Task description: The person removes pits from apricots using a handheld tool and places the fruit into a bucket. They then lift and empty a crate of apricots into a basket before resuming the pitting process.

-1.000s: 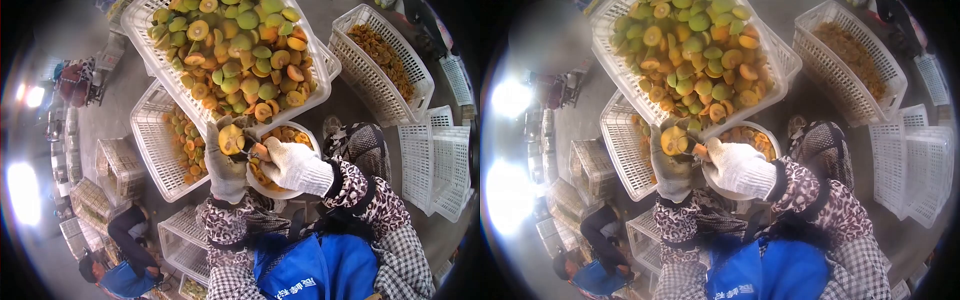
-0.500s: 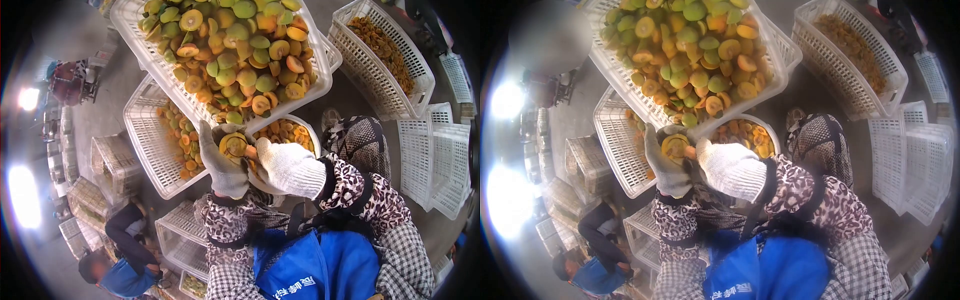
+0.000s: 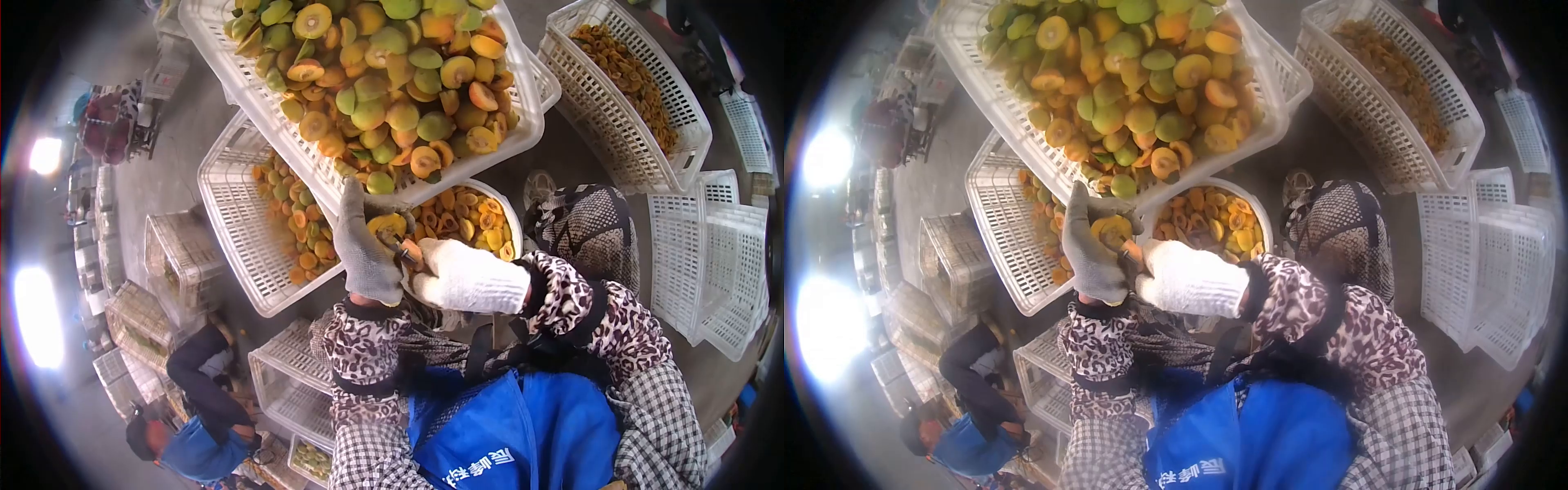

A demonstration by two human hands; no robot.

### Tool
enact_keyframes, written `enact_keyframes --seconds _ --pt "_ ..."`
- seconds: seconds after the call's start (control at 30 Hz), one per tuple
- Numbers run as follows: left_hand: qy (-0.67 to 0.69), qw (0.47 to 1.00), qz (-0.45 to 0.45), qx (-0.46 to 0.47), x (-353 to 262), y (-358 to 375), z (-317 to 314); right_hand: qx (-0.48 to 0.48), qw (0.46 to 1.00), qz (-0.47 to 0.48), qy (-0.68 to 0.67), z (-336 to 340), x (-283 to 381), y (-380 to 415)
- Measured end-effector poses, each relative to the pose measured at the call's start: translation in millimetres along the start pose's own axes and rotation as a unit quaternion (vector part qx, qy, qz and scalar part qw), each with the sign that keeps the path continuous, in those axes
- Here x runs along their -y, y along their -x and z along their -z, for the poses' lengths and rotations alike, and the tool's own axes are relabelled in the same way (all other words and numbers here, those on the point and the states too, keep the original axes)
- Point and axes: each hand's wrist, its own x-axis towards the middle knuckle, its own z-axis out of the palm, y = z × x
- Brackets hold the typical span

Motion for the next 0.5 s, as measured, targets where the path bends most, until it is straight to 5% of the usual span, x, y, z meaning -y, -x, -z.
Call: enact_keyframes --seconds 0.07,0.1,0.17,0.23,0.33,0.4,0.47,0.5 --pt "-0.003 1.0 0.005 -0.015 0.2 -0.2 -4.7 -0.035 0.998 0.057 -0.005 -3.7 -11.2 -3.7" --pt "-0.004 0.999 0.022 -0.049 -1.1 1.5 -9.4 0.105 0.973 -0.108 -0.172 13.1 19.2 8.6" --pt "-0.006 0.996 0.037 -0.083 -2.2 4.1 -8.5 0.16 0.939 -0.11 -0.283 16.3 3.3 5.7" --pt "0.053 0.996 0.026 0.06 -1.0 4.0 3.4 0.168 0.918 -0.1 -0.344 14.6 -9.0 1.9" --pt "0.077 0.991 0.028 0.103 0.0 11.3 14.3 0.192 0.946 -0.023 -0.261 15.8 -22.8 -6.6" --pt "0.098 0.984 0.035 0.148 2.1 17.1 20.7 0.132 0.987 0.081 0.054 22.9 -15.8 -8.8" --pt "0.116 0.973 0.045 0.194 1.5 20.7 23.3 0.123 0.98 0.092 0.123 28.8 -9.9 -0.2" --pt "0.235 0.945 0.214 0.078 -7.3 14.1 15.0 0.128 0.98 0.06 0.143 30.0 -11.1 4.7"
